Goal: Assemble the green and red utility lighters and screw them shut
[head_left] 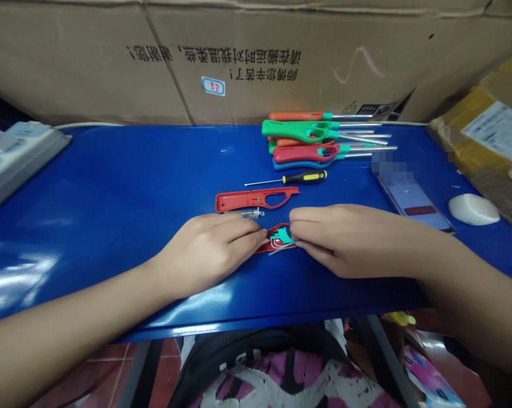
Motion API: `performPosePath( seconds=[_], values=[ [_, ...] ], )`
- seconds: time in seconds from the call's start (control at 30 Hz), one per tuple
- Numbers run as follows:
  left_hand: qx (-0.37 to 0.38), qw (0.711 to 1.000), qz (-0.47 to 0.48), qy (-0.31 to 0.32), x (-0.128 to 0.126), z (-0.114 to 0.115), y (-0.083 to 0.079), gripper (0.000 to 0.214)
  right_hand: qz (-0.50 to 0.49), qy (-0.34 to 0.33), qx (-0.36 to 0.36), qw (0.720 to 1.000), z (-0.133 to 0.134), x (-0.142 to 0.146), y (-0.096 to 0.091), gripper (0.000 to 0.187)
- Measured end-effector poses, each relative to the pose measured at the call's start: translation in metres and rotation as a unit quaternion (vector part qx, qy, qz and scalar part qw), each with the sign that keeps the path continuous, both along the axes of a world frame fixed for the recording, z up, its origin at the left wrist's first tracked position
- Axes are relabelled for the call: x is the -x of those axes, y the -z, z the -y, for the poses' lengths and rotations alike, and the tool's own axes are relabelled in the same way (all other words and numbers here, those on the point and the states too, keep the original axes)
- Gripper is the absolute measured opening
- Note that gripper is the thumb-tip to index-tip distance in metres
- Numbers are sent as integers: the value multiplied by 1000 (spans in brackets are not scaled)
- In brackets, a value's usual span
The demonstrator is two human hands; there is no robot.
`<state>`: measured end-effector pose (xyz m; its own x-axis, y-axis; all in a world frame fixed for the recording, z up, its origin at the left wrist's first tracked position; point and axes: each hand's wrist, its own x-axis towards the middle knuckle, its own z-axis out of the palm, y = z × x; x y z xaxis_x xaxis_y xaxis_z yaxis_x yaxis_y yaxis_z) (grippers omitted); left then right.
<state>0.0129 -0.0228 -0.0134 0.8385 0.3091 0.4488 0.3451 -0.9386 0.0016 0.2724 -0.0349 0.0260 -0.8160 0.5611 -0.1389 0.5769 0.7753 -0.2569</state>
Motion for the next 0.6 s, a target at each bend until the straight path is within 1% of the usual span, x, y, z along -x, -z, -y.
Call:
performPosePath(
  seconds=[0.07,0.13,0.3,0.37,0.53,0.6],
  values=[
    [7,1000,4,0,-1,0,0,23,1,3,0,1000,0,0,0,16],
    [29,1000,12,-5,-1,0,1,20,3,4,-2,1000,0,1,0,15],
    [134,990,52,-7,0,-3,4,15,14,1,-6,1000,1,0,-1,15],
    [159,984,74,-3,0,-4,5,13,15,2,-4,1000,0,0,-2,14],
    [193,977,90,-11,-1,-7,6,11,12,-3,3,1000,-1,-1,-2,14],
    [184,979,82,-8,-1,-7,6,12,12,-4,2,1000,0,-1,-2,14]
  ],
)
